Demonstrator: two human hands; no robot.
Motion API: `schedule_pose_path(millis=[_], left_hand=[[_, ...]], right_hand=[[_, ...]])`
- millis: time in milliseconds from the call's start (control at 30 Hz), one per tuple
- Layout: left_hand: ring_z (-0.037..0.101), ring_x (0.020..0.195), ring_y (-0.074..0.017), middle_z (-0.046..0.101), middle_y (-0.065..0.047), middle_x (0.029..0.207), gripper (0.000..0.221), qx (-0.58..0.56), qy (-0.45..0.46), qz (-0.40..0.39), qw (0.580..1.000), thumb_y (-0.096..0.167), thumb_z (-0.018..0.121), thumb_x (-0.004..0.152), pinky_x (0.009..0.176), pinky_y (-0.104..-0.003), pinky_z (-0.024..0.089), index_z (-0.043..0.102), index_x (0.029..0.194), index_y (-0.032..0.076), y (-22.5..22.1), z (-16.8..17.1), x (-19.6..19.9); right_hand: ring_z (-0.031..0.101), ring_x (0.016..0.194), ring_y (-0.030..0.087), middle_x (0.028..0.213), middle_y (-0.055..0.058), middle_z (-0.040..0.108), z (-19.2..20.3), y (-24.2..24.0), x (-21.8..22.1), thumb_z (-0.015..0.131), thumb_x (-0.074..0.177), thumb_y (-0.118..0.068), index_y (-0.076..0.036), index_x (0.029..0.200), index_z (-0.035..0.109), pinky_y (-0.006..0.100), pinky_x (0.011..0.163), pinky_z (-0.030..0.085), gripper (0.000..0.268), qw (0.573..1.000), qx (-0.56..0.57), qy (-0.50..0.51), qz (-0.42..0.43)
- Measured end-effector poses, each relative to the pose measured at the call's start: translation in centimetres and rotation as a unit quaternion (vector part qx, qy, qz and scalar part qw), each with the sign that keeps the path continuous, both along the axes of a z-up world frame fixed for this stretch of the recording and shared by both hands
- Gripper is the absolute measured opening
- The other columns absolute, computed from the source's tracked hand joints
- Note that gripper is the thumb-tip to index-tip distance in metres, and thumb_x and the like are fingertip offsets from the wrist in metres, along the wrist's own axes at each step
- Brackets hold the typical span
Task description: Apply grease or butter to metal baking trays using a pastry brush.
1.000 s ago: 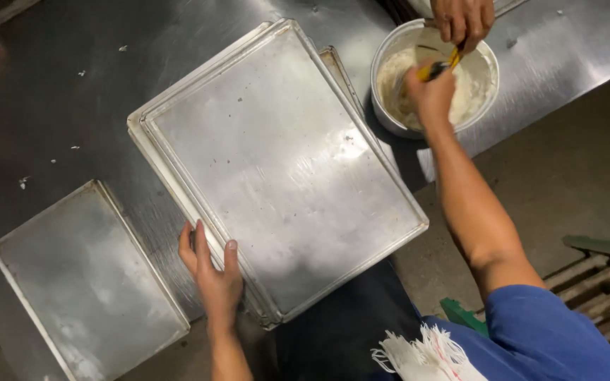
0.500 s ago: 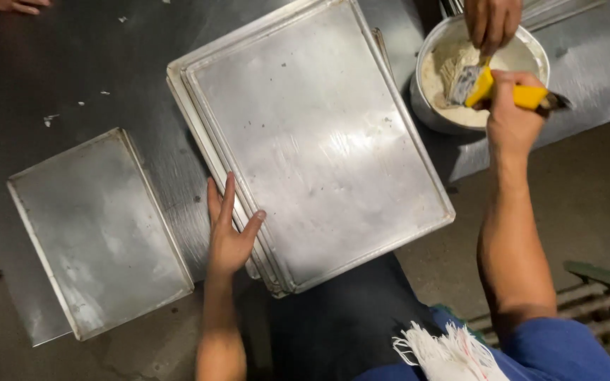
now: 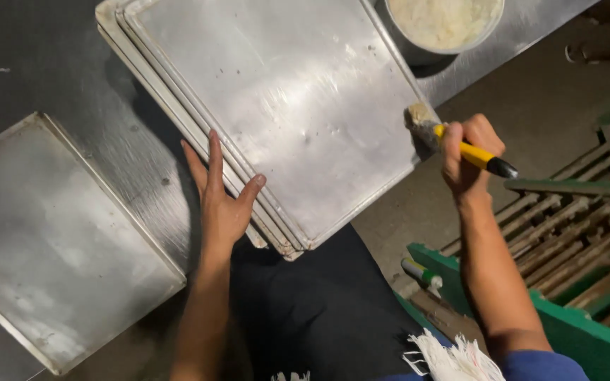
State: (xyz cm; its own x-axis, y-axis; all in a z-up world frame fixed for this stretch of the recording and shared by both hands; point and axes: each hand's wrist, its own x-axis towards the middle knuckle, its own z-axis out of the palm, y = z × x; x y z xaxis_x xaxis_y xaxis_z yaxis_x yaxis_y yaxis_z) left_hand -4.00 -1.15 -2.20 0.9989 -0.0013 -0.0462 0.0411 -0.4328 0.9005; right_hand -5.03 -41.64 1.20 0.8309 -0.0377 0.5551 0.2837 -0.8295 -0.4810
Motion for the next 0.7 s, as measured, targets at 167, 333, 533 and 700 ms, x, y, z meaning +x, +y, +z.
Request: schedule_pose_path(millis=[167, 333, 533, 700], left_hand=[[0.016, 0.16, -0.0472, -0.005, -0.032, 0.171, 0.104, -0.007, -0.022, 0.011, 1.0, 0.025, 0.09, 0.084, 0.123, -0.049, 0.036, 0.026, 0.166, 0.024, 0.1, -0.5, -0.3], [0.014, 0.16, -0.0462, -0.006, -0.032, 0.17, 0.103, -0.029, -0.022, 0.018, 0.999, 0.025, 0.09, 0.083, 0.123, -0.048, 0.036, 0.027, 0.165, 0.023, 0.1, -0.6, -0.4], [0.015, 0.161, -0.0474, -0.003, -0.03, 0.172, 0.096, -0.019, -0.048, 0.038, 0.998, 0.026, 0.088, 0.089, 0.123, -0.048, 0.036, 0.029, 0.165, 0.024, 0.0, -0.7, -0.3], [0.02, 0.158, -0.0473, 0.0, -0.03, 0.172, 0.093, -0.034, -0.048, 0.049, 0.997, 0.021, 0.084, 0.087, 0.121, -0.048, 0.038, 0.031, 0.163, 0.025, -0.3, -0.1, 0.0]], right_hand=[[0.041, 0.06, 0.024, 0.071, 0.012, 0.041, -1.6, 8.0, -1.1, 0.065, 0.101, 0.002, -0.002, 0.07, 0.042, 0.041, 0.056, 0.032, 0.038, 0.999, -0.034, -0.026, -0.026], [0.041, 0.049, 0.018, 0.064, 0.006, 0.04, -1.1, 18.7, -4.7, 0.069, 0.093, 0.001, -0.006, 0.065, 0.043, 0.037, 0.046, 0.031, 0.039, 0.996, 0.048, 0.015, 0.071], [0.04, 0.06, 0.018, 0.07, 0.007, 0.045, -0.7, 21.2, -3.4, 0.062, 0.102, -0.006, -0.003, 0.074, 0.048, 0.035, 0.057, 0.034, 0.032, 0.961, 0.223, 0.12, 0.111], [0.039, 0.063, 0.014, 0.068, 0.003, 0.043, -2.4, 13.0, 3.1, 0.058, 0.108, -0.017, -0.005, 0.076, 0.042, 0.034, 0.057, 0.033, 0.038, 0.978, 0.175, 0.11, 0.009]])
